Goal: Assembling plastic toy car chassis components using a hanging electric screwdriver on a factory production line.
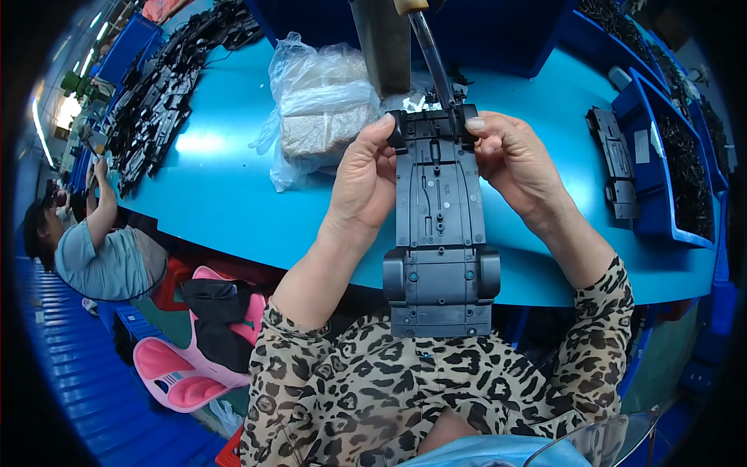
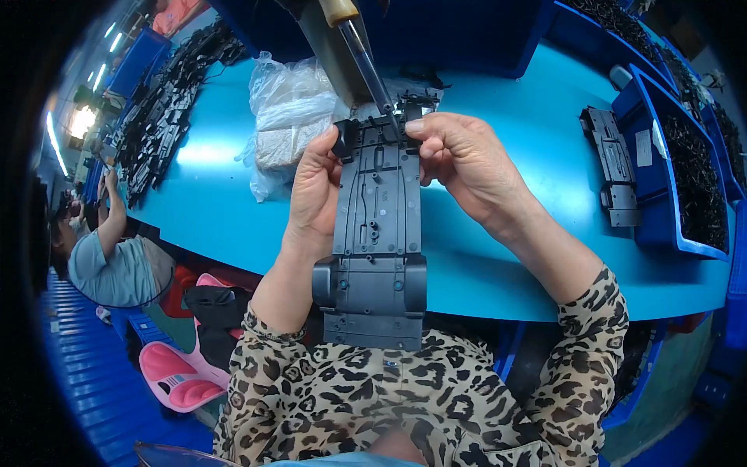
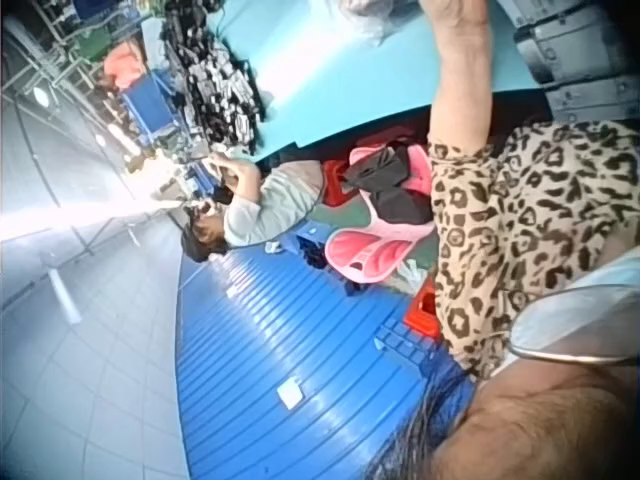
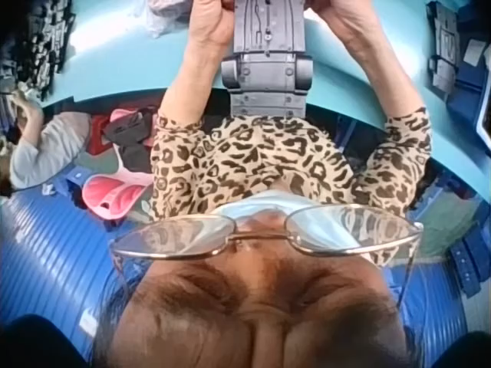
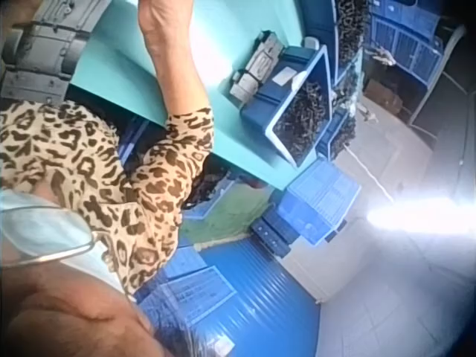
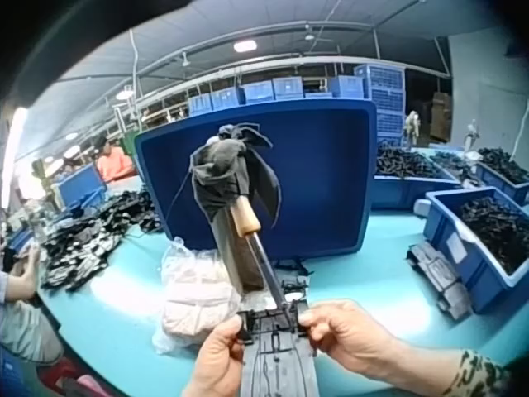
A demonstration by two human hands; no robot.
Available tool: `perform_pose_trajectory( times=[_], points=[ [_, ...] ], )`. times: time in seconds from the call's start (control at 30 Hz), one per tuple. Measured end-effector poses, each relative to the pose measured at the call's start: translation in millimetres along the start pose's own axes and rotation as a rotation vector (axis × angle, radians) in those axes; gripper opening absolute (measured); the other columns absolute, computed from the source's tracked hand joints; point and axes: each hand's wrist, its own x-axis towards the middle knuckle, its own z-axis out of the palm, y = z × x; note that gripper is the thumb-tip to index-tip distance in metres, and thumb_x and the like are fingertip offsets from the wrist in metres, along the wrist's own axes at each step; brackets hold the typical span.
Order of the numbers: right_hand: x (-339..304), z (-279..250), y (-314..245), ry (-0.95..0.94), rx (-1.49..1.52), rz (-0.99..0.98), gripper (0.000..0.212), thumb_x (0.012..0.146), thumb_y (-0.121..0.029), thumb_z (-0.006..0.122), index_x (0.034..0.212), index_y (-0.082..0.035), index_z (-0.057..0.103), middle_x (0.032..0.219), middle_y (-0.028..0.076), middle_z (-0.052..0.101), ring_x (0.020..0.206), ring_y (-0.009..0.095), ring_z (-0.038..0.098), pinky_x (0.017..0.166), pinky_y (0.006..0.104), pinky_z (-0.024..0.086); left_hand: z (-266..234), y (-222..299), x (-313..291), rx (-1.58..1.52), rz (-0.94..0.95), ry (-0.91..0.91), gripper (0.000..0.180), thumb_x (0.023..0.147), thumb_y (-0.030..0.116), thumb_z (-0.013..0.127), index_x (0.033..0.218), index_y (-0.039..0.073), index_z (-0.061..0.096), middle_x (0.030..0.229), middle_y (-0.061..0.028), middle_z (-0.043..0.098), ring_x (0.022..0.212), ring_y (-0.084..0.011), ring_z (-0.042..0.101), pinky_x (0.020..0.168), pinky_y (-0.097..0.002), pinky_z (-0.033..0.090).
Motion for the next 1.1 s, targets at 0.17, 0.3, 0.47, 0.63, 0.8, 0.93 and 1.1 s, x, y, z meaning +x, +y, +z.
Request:
perform_pose_trajectory(
  times=[0.17, 0.3, 0.47, 0.63, 0.8, 0.93, 1.1],
  points=[
    [-2, 1, -4, 0.003, -0.038, -0.001, 0.012, 0.075, -0.015, 0.059, 0.070, -0.006, 0.053, 0.054, -0.003, 0.049, 0.049, 0.009, 0.049, 0.050, 0.0217, 0.040, -7, -2, 5, 0.014, 0.005, 0.005, 0.012, 0.078, 0.017, 0.056, 0.083, 0.007, 0.053, 0.080, -0.0036, 0.059, 0.071, -0.0091, 0.058, 0.064, -0.0205, 0.049],
    [-1, 0, -4, -0.017, -0.036, -0.002, 0.012, 0.075, -0.014, 0.059, 0.072, -0.005, 0.053, 0.054, -0.004, 0.049, 0.048, 0.008, 0.049, 0.050, 0.0210, 0.040, -3, -1, 3, 0.003, 0.004, -0.001, 0.012, 0.079, 0.017, 0.055, 0.084, 0.007, 0.053, 0.080, -0.0032, 0.059, 0.070, -0.0087, 0.058, 0.064, -0.0198, 0.049],
    [2, -3, -4, -0.052, -0.086, -0.029, 0.012, 0.075, -0.014, 0.059, 0.071, -0.005, 0.052, 0.054, -0.004, 0.050, 0.049, 0.004, 0.050, 0.049, 0.0197, 0.040, 8, -1, -5, 0.056, 0.043, 0.003, 0.012, 0.080, 0.017, 0.053, 0.084, 0.005, 0.053, 0.077, -0.0036, 0.059, 0.069, -0.0084, 0.057, 0.063, -0.0198, 0.049],
    [5, -16, 3, -0.013, -0.095, 0.010, 0.010, 0.076, -0.012, 0.057, 0.070, -0.007, 0.052, 0.054, -0.006, 0.047, 0.047, 0.002, 0.045, 0.047, 0.0178, 0.038, 5, -6, -7, 0.139, 0.052, -0.064, 0.017, 0.082, 0.020, 0.050, 0.084, 0.004, 0.053, 0.075, -0.0032, 0.058, 0.063, -0.0074, 0.055, 0.057, -0.0207, 0.047],
    [-13, -36, 14, 0.087, -0.085, 0.036, 0.021, 0.074, -0.013, 0.057, 0.058, -0.012, 0.043, 0.052, -0.009, 0.040, 0.045, 0.002, 0.040, 0.046, 0.0163, 0.033, 1, -22, -15, 0.261, -0.115, -0.121, 0.020, 0.082, 0.020, 0.051, 0.084, 0.001, 0.054, 0.077, -0.0059, 0.058, 0.067, -0.0132, 0.057, 0.060, -0.0259, 0.048],
    [-29, -37, 9, 0.078, -0.049, -0.023, 0.021, 0.075, -0.013, 0.056, 0.058, -0.011, 0.043, 0.052, -0.008, 0.041, 0.044, 0.002, 0.042, 0.045, 0.0166, 0.035, 11, -28, -18, 0.287, -0.136, -0.150, 0.022, 0.082, 0.022, 0.051, 0.086, 0.001, 0.055, 0.082, -0.0072, 0.058, 0.070, -0.0129, 0.057, 0.061, -0.0262, 0.049],
    [-35, -33, 3, 0.056, -0.057, -0.033, 0.020, 0.075, -0.015, 0.056, 0.059, -0.011, 0.045, 0.052, -0.007, 0.043, 0.045, 0.003, 0.044, 0.045, 0.0178, 0.037, 11, -30, -19, 0.267, -0.113, -0.119, 0.025, 0.081, 0.024, 0.052, 0.090, 0.001, 0.055, 0.083, -0.0071, 0.059, 0.070, -0.0127, 0.057, 0.062, -0.0264, 0.049]
  ],
)
